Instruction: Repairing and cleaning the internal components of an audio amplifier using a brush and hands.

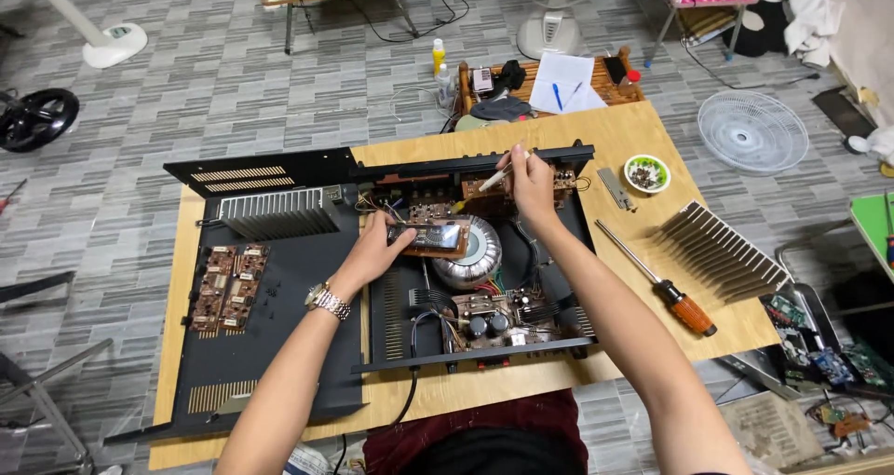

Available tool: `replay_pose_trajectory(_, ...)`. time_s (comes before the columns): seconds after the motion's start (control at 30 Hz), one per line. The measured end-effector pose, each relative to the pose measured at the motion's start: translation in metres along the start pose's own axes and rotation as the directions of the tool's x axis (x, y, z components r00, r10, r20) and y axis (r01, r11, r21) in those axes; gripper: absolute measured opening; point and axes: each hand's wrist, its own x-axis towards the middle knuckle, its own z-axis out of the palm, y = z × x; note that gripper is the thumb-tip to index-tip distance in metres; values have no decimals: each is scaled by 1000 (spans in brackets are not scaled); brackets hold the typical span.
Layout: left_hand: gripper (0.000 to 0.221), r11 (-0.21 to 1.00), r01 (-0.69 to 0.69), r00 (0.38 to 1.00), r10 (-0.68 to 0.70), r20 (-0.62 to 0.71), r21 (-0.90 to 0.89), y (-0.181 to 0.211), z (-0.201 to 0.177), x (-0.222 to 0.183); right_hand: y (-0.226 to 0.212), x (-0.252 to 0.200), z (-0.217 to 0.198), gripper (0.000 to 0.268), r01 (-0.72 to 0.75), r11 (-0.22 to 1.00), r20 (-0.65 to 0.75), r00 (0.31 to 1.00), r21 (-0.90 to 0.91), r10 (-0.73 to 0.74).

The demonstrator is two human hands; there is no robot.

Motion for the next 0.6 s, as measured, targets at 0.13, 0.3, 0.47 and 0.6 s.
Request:
replay_pose_trajectory(0.13, 58, 1000, -14, 1000, 14, 4, -1, -1, 0, 0, -1, -1, -2, 51, 2, 1000, 1, 1000, -4, -2)
replay_pose_trajectory(0.3, 59, 999, -32, 999, 32, -10, -1, -1, 0, 1, -2, 2, -1, 52, -2, 1000, 16, 1000, 7, 2)
replay_pose_trajectory(0.47, 55, 992, -122, 988, 119, -100, -31, -29, 18, 20, 61, 16, -5, 43, 10, 995, -43, 999, -104, -15)
replay_pose_trajectory(0.6, 57, 997, -74, 994, 71, -78, -35, -26, 14, 14, 19, 5, -4, 49, 6, 993, 0, 1000, -119, -6)
